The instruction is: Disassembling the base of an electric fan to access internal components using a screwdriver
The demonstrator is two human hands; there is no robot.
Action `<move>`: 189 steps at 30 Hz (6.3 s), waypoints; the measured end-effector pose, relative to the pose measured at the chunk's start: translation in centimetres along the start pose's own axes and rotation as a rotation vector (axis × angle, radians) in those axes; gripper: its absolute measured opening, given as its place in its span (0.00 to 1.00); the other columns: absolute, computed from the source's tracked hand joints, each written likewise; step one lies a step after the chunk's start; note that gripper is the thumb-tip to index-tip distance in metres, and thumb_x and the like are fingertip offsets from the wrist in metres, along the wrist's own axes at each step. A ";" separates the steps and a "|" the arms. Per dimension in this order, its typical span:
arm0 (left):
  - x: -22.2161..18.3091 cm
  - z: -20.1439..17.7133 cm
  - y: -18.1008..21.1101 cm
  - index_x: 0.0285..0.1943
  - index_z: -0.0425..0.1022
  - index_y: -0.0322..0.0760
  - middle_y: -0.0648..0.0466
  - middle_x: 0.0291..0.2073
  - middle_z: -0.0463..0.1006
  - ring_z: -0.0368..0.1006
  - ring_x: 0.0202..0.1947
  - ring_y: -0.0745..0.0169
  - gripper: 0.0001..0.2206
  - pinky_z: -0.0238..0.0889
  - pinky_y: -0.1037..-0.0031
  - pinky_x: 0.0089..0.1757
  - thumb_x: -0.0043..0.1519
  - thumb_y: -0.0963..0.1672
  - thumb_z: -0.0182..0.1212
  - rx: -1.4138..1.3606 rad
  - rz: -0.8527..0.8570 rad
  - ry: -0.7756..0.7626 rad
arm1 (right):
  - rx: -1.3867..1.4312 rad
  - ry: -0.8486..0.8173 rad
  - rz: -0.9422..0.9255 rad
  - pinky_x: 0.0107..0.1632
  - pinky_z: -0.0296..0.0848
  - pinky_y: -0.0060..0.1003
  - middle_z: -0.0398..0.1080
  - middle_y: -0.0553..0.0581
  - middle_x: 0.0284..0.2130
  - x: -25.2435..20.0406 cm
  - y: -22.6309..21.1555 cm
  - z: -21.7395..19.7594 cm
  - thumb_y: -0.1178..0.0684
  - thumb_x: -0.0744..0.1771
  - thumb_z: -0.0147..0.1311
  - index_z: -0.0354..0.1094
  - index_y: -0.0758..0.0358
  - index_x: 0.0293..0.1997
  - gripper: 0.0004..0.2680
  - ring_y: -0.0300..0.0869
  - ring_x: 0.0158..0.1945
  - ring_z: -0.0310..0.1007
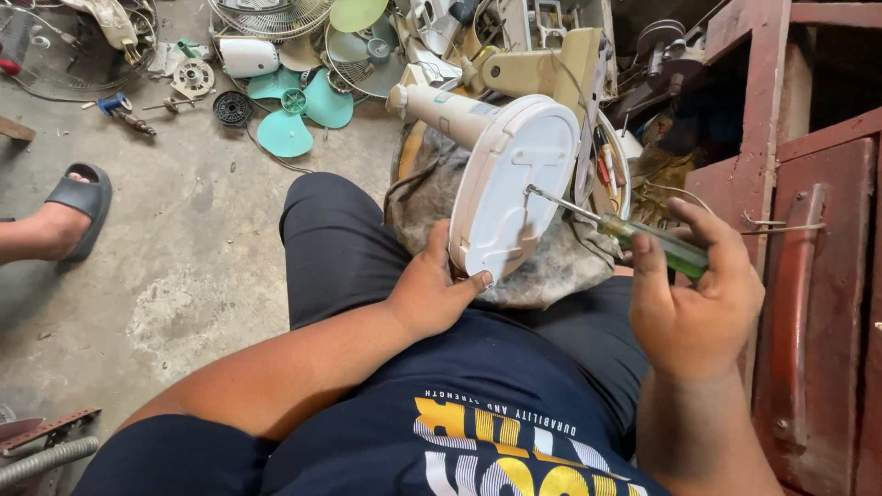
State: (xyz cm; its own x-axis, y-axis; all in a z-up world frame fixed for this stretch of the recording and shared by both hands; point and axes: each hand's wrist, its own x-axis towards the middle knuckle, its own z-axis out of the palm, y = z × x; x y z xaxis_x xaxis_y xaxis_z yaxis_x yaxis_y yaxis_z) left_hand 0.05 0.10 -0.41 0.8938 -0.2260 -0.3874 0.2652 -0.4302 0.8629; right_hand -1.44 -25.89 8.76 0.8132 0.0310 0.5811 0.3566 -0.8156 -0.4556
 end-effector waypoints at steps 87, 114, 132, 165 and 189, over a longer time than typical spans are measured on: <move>1.2 -0.6 -2.7 0.69 0.49 0.45 0.52 0.56 0.75 0.76 0.56 0.59 0.31 0.74 0.69 0.50 0.61 0.46 0.66 -0.397 0.245 0.428 | 0.129 0.168 0.495 0.52 0.78 0.41 0.78 0.61 0.43 -1.9 3.8 3.3 0.55 0.72 0.60 0.77 0.68 0.51 0.07 0.45 0.48 0.78; -0.1 -2.5 -2.1 0.67 0.49 0.37 0.39 0.49 0.68 0.76 0.50 0.47 0.28 0.80 0.50 0.48 0.66 0.41 0.65 -0.620 0.435 0.237 | 0.293 -0.456 0.624 0.45 0.75 0.40 0.76 0.60 0.32 -2.2 11.4 5.1 0.55 0.70 0.63 0.78 0.58 0.51 0.06 0.43 0.37 0.77; 0.1 -2.6 -2.7 0.67 0.51 0.39 0.44 0.49 0.68 0.72 0.51 0.55 0.29 0.78 0.58 0.47 0.64 0.40 0.68 -0.608 0.470 0.235 | -0.573 -0.676 0.430 0.50 0.71 0.55 0.76 0.61 0.42 -11.3 18.1 7.1 0.40 0.68 0.55 0.76 0.55 0.61 0.17 0.59 0.49 0.77; 0.6 -1.7 -2.9 0.59 0.55 0.41 0.48 0.37 0.73 0.74 0.29 0.42 0.23 0.59 0.57 0.24 0.64 0.51 0.63 0.257 0.498 0.308 | 0.381 -0.395 0.112 0.38 0.66 0.37 0.60 0.68 0.66 3.0 2.8 3.0 0.43 0.63 0.62 0.43 0.60 0.76 0.35 0.51 0.58 0.70; 4.8 -4.9 2.8 0.74 0.48 0.32 0.32 0.59 0.74 0.77 0.56 0.37 0.47 0.74 0.57 0.55 0.57 0.61 0.68 -0.218 0.528 0.220 | 1.542 -0.025 0.657 0.55 0.81 0.58 0.76 0.69 0.44 1.8 1.0 10.2 0.50 0.60 0.57 0.68 0.70 0.59 0.22 0.56 0.48 0.80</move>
State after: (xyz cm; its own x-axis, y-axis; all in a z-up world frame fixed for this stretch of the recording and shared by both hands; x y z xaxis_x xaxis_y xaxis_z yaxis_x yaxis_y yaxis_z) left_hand 6.85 2.11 1.73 0.9722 -0.1643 0.1668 -0.1868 -0.1153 0.9756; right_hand 5.04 -20.72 2.45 0.9986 -0.0409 0.0330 0.0509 0.5979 -0.8000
